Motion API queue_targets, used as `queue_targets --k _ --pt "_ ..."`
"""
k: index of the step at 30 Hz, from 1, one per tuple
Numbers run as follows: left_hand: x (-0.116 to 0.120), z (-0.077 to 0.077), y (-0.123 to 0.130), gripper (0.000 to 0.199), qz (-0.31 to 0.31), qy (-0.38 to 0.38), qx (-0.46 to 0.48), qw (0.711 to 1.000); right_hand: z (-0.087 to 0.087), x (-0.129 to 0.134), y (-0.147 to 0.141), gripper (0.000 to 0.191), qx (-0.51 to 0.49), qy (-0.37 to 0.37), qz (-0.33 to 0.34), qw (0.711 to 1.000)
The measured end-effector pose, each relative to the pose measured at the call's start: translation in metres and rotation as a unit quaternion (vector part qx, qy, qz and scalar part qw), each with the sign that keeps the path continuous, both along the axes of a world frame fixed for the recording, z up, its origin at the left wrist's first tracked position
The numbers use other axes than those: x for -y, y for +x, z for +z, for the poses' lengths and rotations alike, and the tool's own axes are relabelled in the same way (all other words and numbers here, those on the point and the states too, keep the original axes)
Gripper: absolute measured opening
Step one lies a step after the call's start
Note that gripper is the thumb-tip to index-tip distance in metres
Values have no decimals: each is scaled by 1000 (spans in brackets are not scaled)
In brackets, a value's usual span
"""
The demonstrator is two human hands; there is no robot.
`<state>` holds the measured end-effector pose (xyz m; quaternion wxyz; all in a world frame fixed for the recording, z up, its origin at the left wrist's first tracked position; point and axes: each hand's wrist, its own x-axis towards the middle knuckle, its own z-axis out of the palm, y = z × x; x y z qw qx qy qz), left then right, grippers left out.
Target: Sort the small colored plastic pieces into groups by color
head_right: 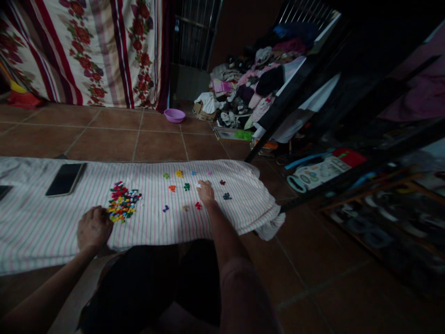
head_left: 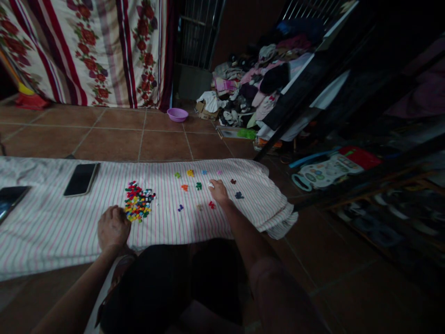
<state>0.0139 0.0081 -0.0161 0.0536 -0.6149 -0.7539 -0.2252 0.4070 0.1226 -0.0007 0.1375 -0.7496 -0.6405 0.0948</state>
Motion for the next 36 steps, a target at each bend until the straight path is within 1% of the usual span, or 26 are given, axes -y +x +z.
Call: queue_targets --k 8,13,18,22,25,28,32,36 --pt "1 2 1 26 -1 -8 -9 1000 -3 2 3 34 -13 22 3 1000" --pt "0 0 -1 26 -3 -10 -14 1000 -8 4 7 35 -22 51 7 998" --pt "-1 -4 -3 25 -12 2 -6 1000 -11 7 12 37 -33 92 1 995" --pt "0 -3 -2 27 -9 4 -11 1000 -7 10 7 38 -47 134 -8 990" --pt "0 -1 -1 26 -6 3 -14 1000 -2 12 -9 35 -77 173 15 982" --pt "0 0 -1 26 -3 1 -13 1000 3 17 -40 30 -116 178 74 974" --pt "0 2 0 27 -1 -7 -13 1000 5 27 -91 24 -158 151 167 961" --pt "0 3 0 26 -4 -5 -14 1000 5 38 -141 21 -157 84 239 955"
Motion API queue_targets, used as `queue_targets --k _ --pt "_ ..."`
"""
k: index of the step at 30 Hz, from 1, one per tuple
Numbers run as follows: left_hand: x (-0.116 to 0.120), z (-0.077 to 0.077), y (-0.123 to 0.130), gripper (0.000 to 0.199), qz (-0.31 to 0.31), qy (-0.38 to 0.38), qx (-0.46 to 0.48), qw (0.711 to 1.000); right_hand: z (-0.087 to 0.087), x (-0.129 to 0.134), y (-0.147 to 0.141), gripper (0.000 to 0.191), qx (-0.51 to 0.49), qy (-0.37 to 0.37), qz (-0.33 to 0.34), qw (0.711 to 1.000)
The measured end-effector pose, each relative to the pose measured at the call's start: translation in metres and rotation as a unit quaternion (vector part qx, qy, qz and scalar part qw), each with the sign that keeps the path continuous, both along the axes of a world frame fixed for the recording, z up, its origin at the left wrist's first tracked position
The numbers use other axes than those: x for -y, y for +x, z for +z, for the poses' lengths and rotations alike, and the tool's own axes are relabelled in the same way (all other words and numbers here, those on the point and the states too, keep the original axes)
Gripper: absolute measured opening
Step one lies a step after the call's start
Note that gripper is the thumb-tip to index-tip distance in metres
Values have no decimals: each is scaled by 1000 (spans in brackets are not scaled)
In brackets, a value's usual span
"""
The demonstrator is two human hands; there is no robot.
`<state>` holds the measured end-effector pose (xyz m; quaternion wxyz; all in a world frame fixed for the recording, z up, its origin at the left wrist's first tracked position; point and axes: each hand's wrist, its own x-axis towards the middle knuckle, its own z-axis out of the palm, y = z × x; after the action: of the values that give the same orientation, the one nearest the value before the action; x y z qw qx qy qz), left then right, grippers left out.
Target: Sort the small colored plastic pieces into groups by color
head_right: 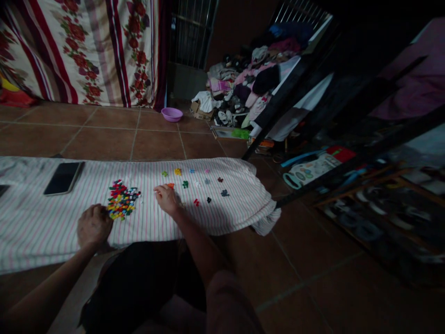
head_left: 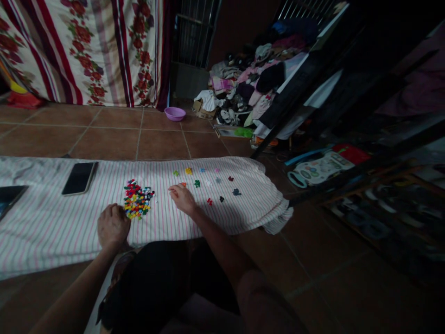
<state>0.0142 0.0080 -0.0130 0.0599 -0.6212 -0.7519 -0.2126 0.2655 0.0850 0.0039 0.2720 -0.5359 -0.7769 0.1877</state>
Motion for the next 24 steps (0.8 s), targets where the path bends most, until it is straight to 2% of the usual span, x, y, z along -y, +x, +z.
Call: queue_targets --k 3,7,15,20,24 --pt "0 -1 0 25 2 9 -1 1000 1 5 -30 20 37 -43 9 998" --pt "0 -4 0 24 3 19 -1 1000 6 6 -57 25 88 -94 -18 992" --pt "0 -6 -1 23 0 26 10 1000 5 0 -77 27 146 -125 -52 980" --pt "-1 -5 -1 23 -5 34 13 999 0 -5 -71 21 68 -129 -67 987" --pt "-1 -5 -2 22 -7 33 16 999 -3 -7 -61 16 -77 -147 -88 982"
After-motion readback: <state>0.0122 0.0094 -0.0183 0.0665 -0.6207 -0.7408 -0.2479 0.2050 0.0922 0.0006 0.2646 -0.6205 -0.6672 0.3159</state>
